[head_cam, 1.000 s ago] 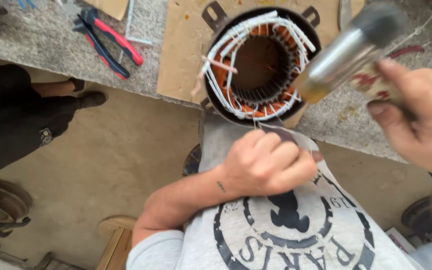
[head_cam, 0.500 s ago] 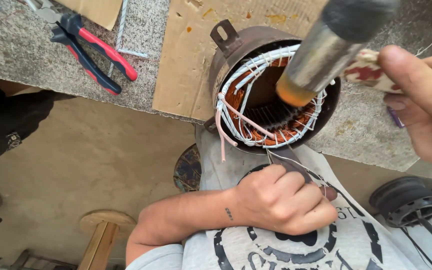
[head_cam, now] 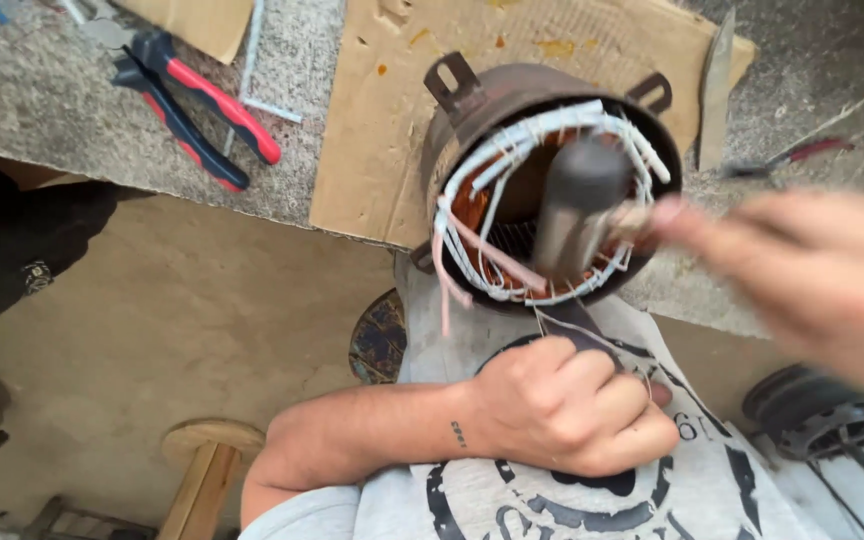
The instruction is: Finalizing the lacing of an electric motor stator by threading cord through the windings and securing them with knots and hammer taps.
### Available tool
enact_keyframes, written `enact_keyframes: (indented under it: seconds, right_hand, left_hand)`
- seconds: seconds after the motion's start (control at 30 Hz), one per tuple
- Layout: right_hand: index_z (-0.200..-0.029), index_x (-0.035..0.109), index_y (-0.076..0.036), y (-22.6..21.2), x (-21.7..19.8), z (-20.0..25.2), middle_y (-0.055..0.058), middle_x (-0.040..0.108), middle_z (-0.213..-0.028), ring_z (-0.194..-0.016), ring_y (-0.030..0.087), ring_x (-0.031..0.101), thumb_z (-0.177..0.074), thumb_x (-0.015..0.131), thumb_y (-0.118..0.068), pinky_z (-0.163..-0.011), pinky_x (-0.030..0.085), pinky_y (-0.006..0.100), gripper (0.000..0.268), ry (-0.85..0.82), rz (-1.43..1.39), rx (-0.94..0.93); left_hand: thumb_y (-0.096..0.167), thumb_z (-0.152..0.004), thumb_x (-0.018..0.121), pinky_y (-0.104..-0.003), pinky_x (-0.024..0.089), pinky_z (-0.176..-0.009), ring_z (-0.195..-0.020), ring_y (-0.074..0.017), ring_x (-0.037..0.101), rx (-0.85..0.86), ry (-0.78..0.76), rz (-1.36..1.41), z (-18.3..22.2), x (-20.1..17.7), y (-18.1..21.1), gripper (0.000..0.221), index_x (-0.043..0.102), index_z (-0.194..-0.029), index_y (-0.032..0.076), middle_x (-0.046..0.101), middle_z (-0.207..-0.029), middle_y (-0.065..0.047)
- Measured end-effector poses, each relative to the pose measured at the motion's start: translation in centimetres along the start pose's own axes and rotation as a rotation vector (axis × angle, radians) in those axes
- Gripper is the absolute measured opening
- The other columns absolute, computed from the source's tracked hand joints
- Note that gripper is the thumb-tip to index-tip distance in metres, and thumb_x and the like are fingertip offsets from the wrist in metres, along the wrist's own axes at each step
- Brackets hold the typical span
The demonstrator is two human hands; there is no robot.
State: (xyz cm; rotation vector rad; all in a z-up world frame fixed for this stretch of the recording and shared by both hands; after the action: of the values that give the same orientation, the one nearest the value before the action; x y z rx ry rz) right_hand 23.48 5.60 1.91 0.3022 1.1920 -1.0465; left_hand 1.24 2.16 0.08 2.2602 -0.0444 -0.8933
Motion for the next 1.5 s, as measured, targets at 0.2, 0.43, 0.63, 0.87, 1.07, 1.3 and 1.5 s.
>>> enact_keyframes:
  seconds: [0.2,0.43,0.63,0.87,1.07,1.3,1.5]
  right_hand:
    - [-0.131,0.049,-0.020,0.8,0.5,0.4,-0.005,0.063,-0.106,-0.081,0.011,0.063,-0.099,0.055,-0.026,-0.063,0.048,0.033,0.034,-0.012,-0.381,0.378]
    - [-0.098,0.044,-0.025,-0.1,-3.2,-4.6,0.003,0.049,-0.060,-0.051,0.017,0.052,-0.115,0.028,-0.045,-0.044,0.038,0.031,0.031,-0.564,-0.483,0.870]
    - [-0.155,0.053,-0.017,1.2,0.4,2.4,0.006,0.066,-0.114,-0.083,0.018,0.066,-0.097,0.066,-0.018,-0.060,0.052,0.034,0.060,0.098,-0.118,0.113]
    - [-0.164,0.042,0.017,0.9,9.0,7.1,0.037,0.066,-0.129,-0.083,0.030,0.059,-0.108,0.059,0.021,-0.075,0.055,0.042,0.058,0.663,-0.689,0.514]
    - [-0.152,0.051,0.014,0.3,13.9,7.6,0.034,0.062,-0.141,-0.127,0.044,0.062,-0.099,0.064,0.003,-0.109,0.047,0.049,0.055,0.558,-0.511,0.652]
    - [-0.127,0.076,0.013,-1.7,11.5,6.5,0.028,0.068,-0.126,-0.111,0.043,0.062,-0.102,0.078,0.006,-0.096,0.054,0.053,0.025,0.793,-0.022,0.487]
    - [-0.126,0.067,0.006,-7.0,8.4,2.2,0.025,0.068,-0.119,-0.103,0.036,0.068,-0.093,0.086,-0.014,-0.089,0.059,0.046,0.043,0.832,-0.475,-0.036]
  left_hand:
    - [0.007,-0.105,0.063,-0.030,0.024,-0.052,-0.056,-0.0136,0.035,-0.014,-0.012,-0.019,-0.2,-0.3,0.2,0.037,0.044,-0.075,0.020,0.036,-0.065,0.004]
    - [0.008,-0.103,0.064,-0.029,0.023,-0.052,-0.055,-0.0128,0.032,-0.004,-0.010,-0.019,-0.5,-0.4,0.2,0.039,0.042,-0.073,0.020,0.035,-0.063,0.004]
    - [0.008,-0.105,0.062,-0.030,0.025,-0.052,-0.055,-0.0138,0.035,0.008,-0.039,-0.025,-1.2,-0.7,0.2,0.037,0.044,-0.075,0.020,0.037,-0.065,0.004]
    - [0.010,-0.107,0.061,-0.028,0.028,-0.052,-0.056,-0.0122,0.037,0.055,-0.026,-0.077,-1.4,-0.7,0.5,0.041,0.041,-0.074,0.021,0.041,-0.066,0.005]
    - [0.032,-0.109,0.061,-0.030,0.035,-0.054,-0.059,-0.0160,0.044,-0.027,-0.103,0.005,-1.5,-1.3,1.0,0.039,0.051,-0.075,0.016,0.045,-0.068,0.001]
    - [0.029,-0.109,0.049,-0.037,0.033,-0.048,-0.055,-0.0224,0.044,-0.127,-0.271,0.298,-3.1,-3.1,-1.1,0.035,0.045,-0.081,0.008,0.046,-0.067,-0.005]
    - [0.021,-0.110,0.049,-0.040,0.032,-0.055,-0.061,-0.0269,0.042,-0.188,-0.354,0.422,-4.1,-3.8,-3.1,0.031,0.038,-0.085,0.007,0.044,-0.071,-0.006]
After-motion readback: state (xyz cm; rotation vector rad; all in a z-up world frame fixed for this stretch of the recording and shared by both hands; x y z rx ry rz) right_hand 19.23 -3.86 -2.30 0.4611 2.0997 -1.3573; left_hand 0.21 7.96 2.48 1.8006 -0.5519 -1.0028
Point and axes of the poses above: each hand's wrist, its own z-axis away from the middle knuckle, its own x-axis out of the palm, y = z × x, the point moved 2 cm from there along -z, towards the middle knuckle
